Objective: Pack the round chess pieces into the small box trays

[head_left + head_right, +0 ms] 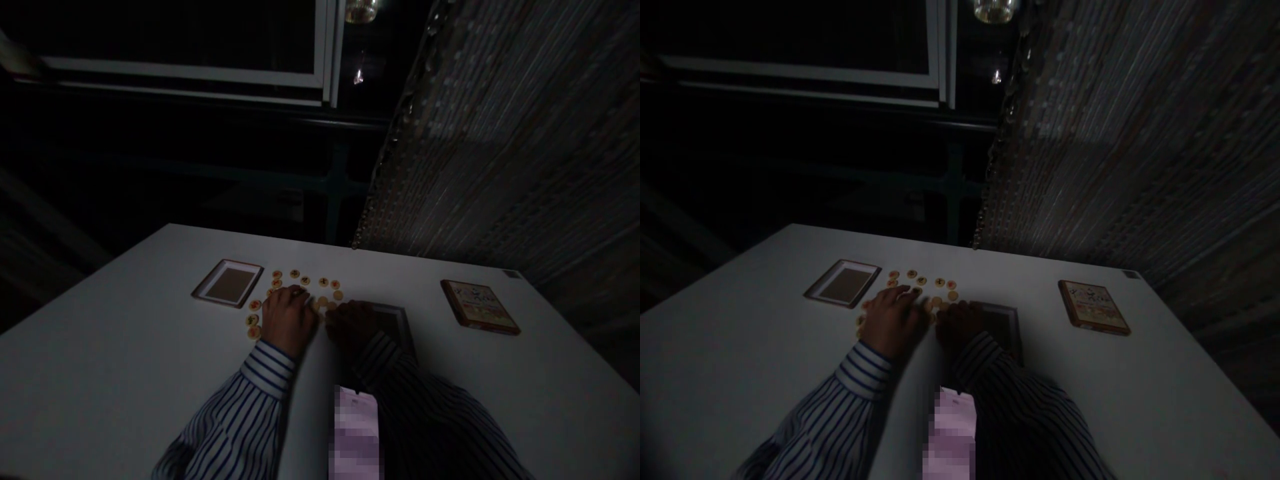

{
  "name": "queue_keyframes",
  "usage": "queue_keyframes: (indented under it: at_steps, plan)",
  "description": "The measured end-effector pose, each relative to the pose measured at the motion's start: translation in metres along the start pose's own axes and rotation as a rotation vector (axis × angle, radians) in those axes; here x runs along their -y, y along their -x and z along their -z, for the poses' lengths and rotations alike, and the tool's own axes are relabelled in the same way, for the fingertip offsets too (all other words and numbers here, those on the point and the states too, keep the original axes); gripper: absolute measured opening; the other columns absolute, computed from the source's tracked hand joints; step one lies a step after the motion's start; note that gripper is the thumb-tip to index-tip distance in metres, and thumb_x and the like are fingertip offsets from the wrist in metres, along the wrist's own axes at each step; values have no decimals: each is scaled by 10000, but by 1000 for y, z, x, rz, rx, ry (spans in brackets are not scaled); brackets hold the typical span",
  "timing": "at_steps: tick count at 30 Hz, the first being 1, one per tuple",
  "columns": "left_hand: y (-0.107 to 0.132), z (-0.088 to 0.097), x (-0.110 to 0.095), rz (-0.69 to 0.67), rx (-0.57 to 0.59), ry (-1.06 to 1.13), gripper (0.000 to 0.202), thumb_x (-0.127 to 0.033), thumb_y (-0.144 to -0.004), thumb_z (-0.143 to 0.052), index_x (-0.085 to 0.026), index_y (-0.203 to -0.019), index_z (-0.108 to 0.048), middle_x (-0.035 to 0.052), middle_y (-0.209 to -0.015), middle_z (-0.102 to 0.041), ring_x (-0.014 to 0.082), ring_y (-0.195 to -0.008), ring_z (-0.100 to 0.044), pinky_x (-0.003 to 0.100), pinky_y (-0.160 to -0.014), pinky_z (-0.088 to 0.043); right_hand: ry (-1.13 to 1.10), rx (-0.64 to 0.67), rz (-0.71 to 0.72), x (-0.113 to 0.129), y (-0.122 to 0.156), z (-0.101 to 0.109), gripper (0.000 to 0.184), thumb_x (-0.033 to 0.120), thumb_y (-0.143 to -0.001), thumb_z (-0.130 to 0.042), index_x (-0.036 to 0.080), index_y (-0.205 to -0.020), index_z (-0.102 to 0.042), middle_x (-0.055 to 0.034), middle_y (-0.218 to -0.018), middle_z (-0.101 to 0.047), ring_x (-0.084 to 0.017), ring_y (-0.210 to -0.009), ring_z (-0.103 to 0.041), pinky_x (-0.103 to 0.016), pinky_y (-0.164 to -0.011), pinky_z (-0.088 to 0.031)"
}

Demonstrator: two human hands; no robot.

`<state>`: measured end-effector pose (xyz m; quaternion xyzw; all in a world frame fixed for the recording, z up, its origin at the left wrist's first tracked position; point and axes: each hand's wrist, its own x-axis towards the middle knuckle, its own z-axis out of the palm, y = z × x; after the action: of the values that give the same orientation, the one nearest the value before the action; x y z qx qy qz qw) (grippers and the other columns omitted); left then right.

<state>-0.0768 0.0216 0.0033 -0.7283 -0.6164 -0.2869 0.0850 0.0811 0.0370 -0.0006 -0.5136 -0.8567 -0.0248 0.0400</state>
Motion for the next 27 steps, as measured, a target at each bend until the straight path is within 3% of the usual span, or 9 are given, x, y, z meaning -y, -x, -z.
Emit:
queue_keyframes:
  at_steps: [6, 12, 16, 23, 27]
  plan:
    - [3, -18, 0, -23, 3, 129, 268, -191, -732, -474, -187, -970, -597, 78, -1026, -598, 254, -960, -497, 422, -801, -412, -11, -63, -14, 1, 1, -3, 187, 294, -764, -454, 235, -837, -616, -47, -828, -637, -222, -838, -538, -395, -759, -299]
    - [10, -21, 0, -103, 52, 206, 299, -171, -733, -473, -203, -1014, -571, 52, -993, -615, 224, -933, -517, 397, -804, -411, -124, -104, -65, 0, -3, 4, 228, 323, -801, -427, 228, -852, -628, -49, -773, -669, -206, -776, -593, -347, -730, -365]
    - [10, -20, -7, -100, 79, 246, 259, -200, -734, -490, -198, -977, -579, 45, -950, -635, 207, -876, -542, 370, -779, -414, -318, -147, -76, -7, -6, 3, 206, 315, -788, -464, 218, -846, -637, -42, -768, -681, -170, -732, -614, -289, -698, -419]
    - [11, -21, -10, -55, 93, 269, 298, -301, -734, -522, -190, -1008, -565, 54, -937, -647, 218, -879, -554, 377, -784, -405, -857, -208, -75, -11, -8, -11, 221, 335, -801, -465, 209, -805, -647, -33, -769, -680, -160, -719, -615, -277, -660, -474]
    - [10, -19, -11, -57, 100, 287, 287, -316, -746, -514, -185, -994, -577, 56, -909, -655, 213, -861, -563, 370, -770, -411, -981, -216, -63, -11, -8, -10, 208, 329, -785, -494, 189, -803, -647, -42, -736, -669, -168, -728, -612, -289, -669, -479]
